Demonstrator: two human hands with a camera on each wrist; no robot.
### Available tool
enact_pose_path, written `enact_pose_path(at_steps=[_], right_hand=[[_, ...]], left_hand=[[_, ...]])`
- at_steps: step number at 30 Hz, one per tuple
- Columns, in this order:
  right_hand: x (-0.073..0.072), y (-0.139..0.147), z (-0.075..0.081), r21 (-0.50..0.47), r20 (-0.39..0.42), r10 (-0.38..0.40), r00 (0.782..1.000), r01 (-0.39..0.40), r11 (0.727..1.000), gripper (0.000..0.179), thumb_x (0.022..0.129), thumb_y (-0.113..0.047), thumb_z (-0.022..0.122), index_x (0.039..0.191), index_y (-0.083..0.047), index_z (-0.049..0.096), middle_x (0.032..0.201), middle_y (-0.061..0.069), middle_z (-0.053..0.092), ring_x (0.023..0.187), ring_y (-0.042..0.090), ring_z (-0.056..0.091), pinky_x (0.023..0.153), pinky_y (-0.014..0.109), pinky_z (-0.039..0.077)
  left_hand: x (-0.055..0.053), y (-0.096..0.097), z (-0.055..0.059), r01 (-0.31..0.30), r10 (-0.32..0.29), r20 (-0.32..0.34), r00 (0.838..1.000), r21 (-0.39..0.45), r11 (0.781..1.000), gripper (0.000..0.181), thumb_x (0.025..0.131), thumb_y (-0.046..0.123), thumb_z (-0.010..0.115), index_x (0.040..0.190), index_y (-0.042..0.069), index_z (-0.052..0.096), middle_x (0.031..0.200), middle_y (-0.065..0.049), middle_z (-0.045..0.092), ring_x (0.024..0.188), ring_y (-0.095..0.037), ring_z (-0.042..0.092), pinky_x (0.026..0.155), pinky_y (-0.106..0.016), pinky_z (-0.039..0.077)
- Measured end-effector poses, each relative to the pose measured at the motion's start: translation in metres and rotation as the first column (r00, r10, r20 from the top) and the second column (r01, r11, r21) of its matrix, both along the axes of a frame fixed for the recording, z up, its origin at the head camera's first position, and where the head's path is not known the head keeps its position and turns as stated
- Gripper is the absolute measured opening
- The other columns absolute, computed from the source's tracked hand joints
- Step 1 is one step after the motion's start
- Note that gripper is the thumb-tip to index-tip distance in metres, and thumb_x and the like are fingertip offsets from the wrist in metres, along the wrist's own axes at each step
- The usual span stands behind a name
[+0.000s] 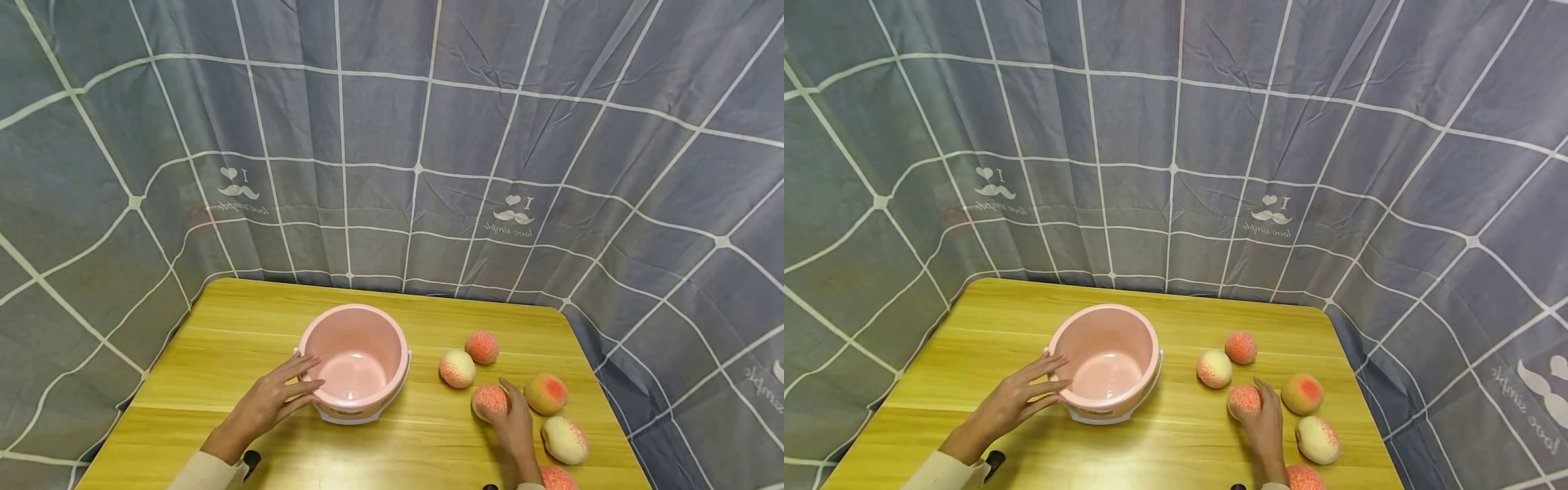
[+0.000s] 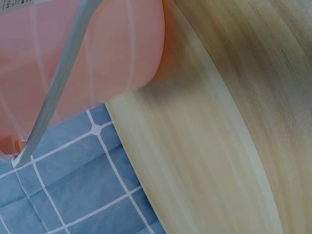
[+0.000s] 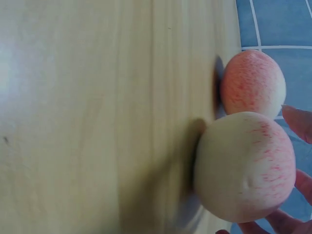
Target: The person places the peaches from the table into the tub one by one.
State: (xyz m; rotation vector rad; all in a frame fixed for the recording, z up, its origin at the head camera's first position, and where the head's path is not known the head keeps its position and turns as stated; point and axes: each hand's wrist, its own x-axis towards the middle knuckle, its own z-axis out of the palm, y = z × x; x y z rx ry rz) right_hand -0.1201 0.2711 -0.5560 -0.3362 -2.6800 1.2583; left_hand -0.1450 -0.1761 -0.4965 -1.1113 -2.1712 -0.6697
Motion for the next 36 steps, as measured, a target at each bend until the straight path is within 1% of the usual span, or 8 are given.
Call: enact_pose_path(at_steps=[2,4,9,11,15,18,28,36], right_hand=[[0.001,0.000,-0.003,-0.011,0.016,-0.011,1.000,0.011,1.000,0.069,0.081,-0.019,0.078,0.137,0.005,0.045,0.138,0.032,0.041,0.130,0.049,0.035,0.111,0.062,0.030],[0.002,0.000,-0.006,-0.016,0.025,-0.022,0.999,0.023,1.000,0.069,0.082,-0.019,0.077,0.137,0.006,0.045,0.138,0.032,0.042,0.130,0.048,0.036,0.112,0.060,0.030],[0.002,-0.001,-0.014,-0.023,-0.012,-0.053,0.998,0.053,0.998,0.065,0.082,-0.015,0.077,0.136,0.005,0.048,0.135,0.031,0.046,0.129,0.046,0.040,0.110,0.058,0.034],[0.002,-0.002,-0.017,-0.033,-0.027,-0.060,0.998,0.059,0.998,0.064,0.081,-0.014,0.077,0.136,0.005,0.048,0.134,0.030,0.047,0.128,0.046,0.040,0.110,0.058,0.034],[0.003,-0.003,-0.021,-0.062,-0.032,-0.068,0.997,0.066,0.996,0.068,0.080,-0.014,0.078,0.137,0.004,0.046,0.134,0.030,0.046,0.128,0.046,0.040,0.110,0.059,0.034],[0.002,-0.003,-0.024,-0.075,-0.022,-0.071,0.997,0.069,0.995,0.072,0.080,-0.016,0.080,0.139,0.003,0.044,0.135,0.030,0.045,0.129,0.046,0.039,0.110,0.059,0.033],[0.003,-0.004,-0.028,-0.095,-0.030,-0.080,0.996,0.077,0.992,0.072,0.080,-0.016,0.079,0.140,0.002,0.043,0.136,0.030,0.044,0.129,0.046,0.039,0.108,0.062,0.035],[0.002,-0.006,-0.029,-0.099,-0.048,-0.137,0.989,0.132,0.986,0.071,0.077,-0.014,0.081,0.137,0.001,0.047,0.133,0.030,0.046,0.127,0.047,0.041,0.107,0.061,0.036]], left_hand=[[-0.001,0.000,-0.001,0.027,-0.026,-0.010,1.000,0.024,0.999,0.041,0.098,0.042,0.049,0.098,0.013,0.077,0.118,-0.017,0.064,0.107,-0.039,0.061,0.112,-0.029,0.038],[-0.002,0.001,-0.002,0.060,-0.058,-0.041,0.997,0.053,0.997,0.037,0.097,0.039,0.053,0.097,0.011,0.077,0.115,-0.017,0.065,0.104,-0.037,0.062,0.112,-0.031,0.038],[-0.006,0.003,-0.004,0.121,-0.108,-0.115,0.988,0.112,0.986,0.031,0.096,0.034,0.055,0.094,0.009,0.074,0.109,-0.013,0.066,0.098,-0.034,0.063,0.110,-0.036,0.042],[-0.007,0.003,-0.005,0.130,-0.115,-0.123,0.986,0.125,0.984,0.031,0.096,0.033,0.055,0.093,0.009,0.074,0.107,-0.013,0.066,0.097,-0.033,0.063,0.110,-0.036,0.042],[-0.007,0.002,-0.004,0.126,-0.113,-0.099,0.989,0.126,0.984,0.032,0.096,0.034,0.055,0.091,0.010,0.075,0.104,-0.011,0.065,0.097,-0.033,0.063,0.109,-0.033,0.043],[-0.005,0.002,-0.003,0.113,-0.106,-0.064,0.992,0.114,0.987,0.034,0.097,0.035,0.054,0.091,0.010,0.075,0.103,-0.009,0.064,0.098,-0.033,0.062,0.109,-0.031,0.043],[-0.004,0.000,-0.003,0.103,-0.101,-0.024,0.995,0.139,0.985,0.035,0.095,0.037,0.057,0.088,0.009,0.077,0.100,-0.008,0.065,0.096,-0.032,0.064,0.109,-0.030,0.042],[-0.005,0.002,-0.001,0.098,-0.096,-0.023,0.995,0.138,0.986,0.035,0.093,0.038,0.058,0.085,0.010,0.077,0.096,-0.009,0.066,0.095,-0.033,0.065,0.108,-0.027,0.043]])
